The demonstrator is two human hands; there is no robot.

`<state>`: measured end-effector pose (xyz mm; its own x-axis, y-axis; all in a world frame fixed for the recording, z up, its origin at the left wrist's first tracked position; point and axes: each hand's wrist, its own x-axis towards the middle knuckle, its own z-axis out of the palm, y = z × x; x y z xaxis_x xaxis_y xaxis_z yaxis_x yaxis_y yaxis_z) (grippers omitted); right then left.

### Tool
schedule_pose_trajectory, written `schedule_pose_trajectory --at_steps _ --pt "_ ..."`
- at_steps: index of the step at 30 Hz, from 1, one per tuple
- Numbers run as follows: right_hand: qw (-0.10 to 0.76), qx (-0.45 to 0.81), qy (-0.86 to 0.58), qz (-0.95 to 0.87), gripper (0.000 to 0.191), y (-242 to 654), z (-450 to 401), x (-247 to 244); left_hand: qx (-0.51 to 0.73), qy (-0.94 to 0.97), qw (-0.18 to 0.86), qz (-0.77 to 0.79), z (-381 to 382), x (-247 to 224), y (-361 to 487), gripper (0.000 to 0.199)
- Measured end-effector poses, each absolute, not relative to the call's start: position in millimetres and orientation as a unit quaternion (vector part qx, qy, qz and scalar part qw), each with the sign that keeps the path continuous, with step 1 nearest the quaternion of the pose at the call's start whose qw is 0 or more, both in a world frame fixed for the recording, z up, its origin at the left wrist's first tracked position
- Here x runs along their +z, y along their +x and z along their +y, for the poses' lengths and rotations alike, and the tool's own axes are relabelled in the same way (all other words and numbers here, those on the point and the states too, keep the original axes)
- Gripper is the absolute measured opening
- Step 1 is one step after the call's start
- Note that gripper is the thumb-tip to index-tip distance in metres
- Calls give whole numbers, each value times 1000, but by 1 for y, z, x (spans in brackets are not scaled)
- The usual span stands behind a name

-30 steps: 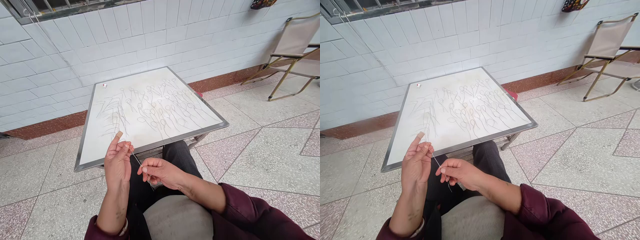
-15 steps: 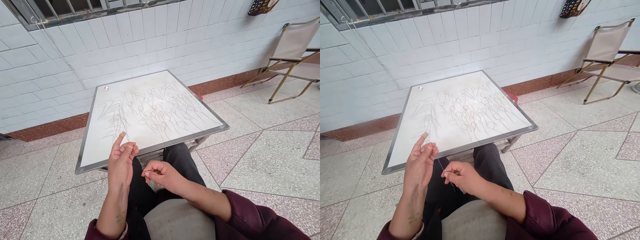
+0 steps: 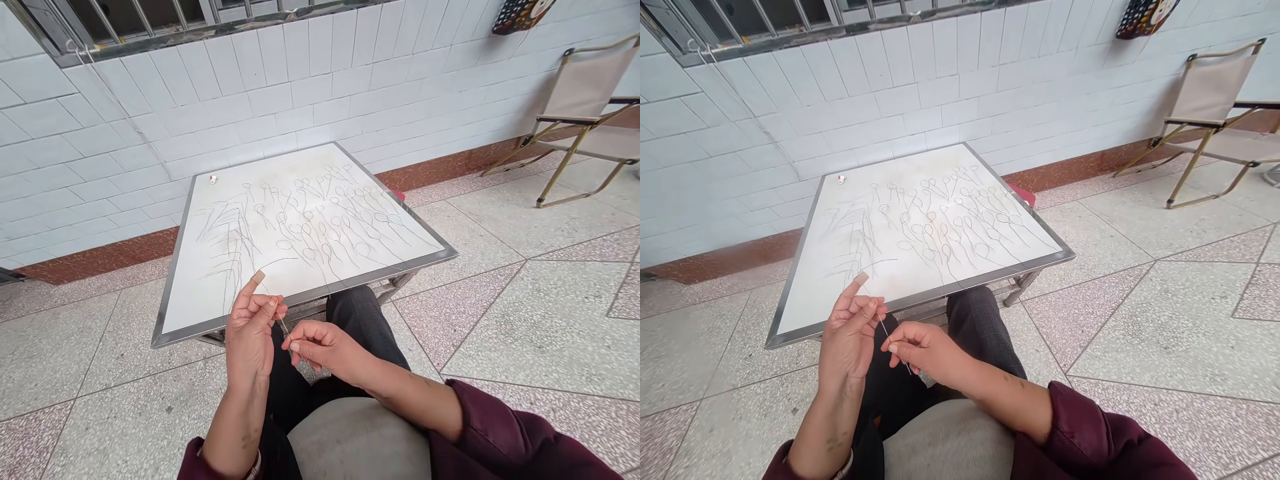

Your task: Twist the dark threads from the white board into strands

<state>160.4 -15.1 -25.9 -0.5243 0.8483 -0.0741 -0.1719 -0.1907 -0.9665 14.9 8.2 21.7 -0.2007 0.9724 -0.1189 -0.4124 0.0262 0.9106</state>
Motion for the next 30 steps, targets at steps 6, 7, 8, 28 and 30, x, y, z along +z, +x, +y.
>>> schedule_pose_trajectory --at_steps 6,7,8,28,30 --pt "363 667 -356 -545 25 157 -21 -29 668 283 527 443 10 22 12 57" --pt "363 664 -357 -548 24 157 -22 -30 674 280 523 440 11 22 10 56" --pt "361 662 -356 -552 24 157 -23 -30 682 279 518 435 13 22 8 56" --pt "373 588 -450 -559 26 180 -23 -53 737 250 488 395 19 23 -7 53" --pt "394 608 -417 -548 33 176 -15 -44 726 236 510 396 18 24 -3 52"
